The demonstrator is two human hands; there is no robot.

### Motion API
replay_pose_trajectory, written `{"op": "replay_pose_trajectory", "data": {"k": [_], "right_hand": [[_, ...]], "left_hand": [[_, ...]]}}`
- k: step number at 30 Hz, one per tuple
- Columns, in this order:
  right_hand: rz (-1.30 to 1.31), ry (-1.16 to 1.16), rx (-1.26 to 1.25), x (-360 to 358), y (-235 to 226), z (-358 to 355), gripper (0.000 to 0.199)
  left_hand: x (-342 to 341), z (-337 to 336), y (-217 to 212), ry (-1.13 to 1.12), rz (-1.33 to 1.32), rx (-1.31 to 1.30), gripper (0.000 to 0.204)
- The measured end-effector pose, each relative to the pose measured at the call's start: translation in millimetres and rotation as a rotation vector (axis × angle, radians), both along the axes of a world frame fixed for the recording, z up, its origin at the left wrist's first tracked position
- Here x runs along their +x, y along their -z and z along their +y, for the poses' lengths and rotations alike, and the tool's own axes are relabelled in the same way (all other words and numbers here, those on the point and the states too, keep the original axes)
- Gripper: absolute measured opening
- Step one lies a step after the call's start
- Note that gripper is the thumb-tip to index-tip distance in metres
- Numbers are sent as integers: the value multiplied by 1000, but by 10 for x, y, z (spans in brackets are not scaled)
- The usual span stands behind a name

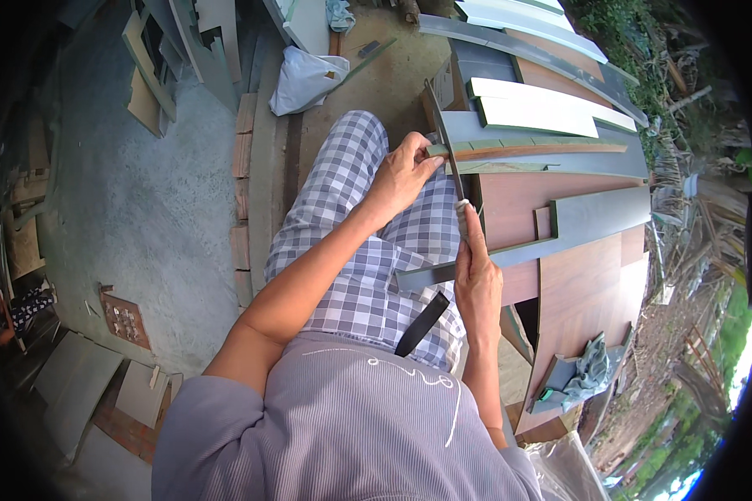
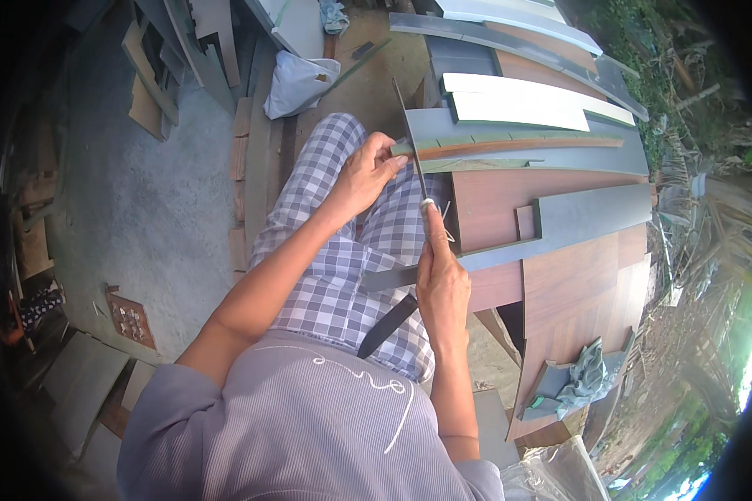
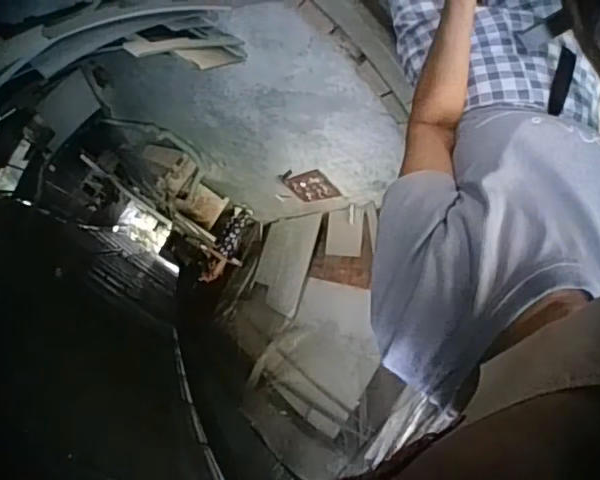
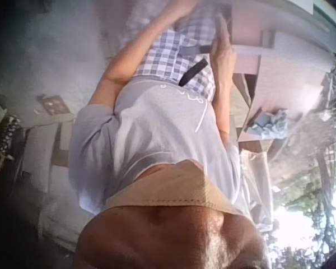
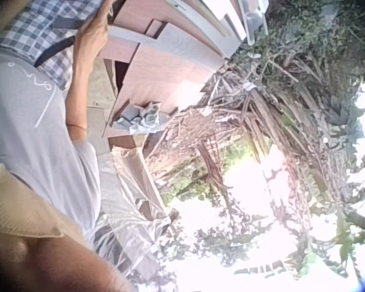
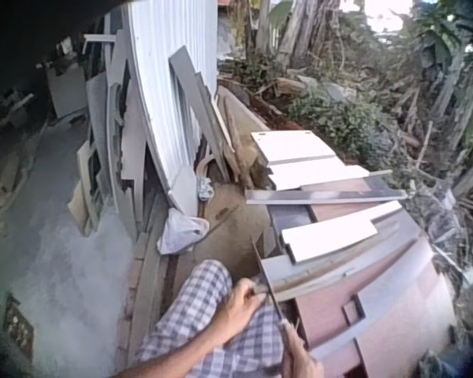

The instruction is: Trimming the edges of laminated panels using a hand saw/blade tool.

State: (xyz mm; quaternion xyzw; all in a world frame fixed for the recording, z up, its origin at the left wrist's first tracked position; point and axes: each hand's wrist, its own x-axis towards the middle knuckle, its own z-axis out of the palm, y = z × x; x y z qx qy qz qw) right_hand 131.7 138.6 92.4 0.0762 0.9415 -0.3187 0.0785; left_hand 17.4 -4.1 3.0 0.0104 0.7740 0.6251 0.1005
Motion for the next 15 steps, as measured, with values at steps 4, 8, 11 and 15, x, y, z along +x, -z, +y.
{"op": "replay_pose_trajectory", "data": {"k": [4,8,11,15], "right_hand": [[77,-49,48,-243,82,-36,52],[70,-75,69,-249,51,-35,51],[87,-85,49,5,17,44,51],[80,-58,71,-52,15,9,51]], "left_hand": [[87,36,-102,-5,171,-88,22],[81,-16,-123,17,181,-164,21],[48,-23,-101,-31,319,-254,22],[85,3,-149,28,354,-287,22]]}}
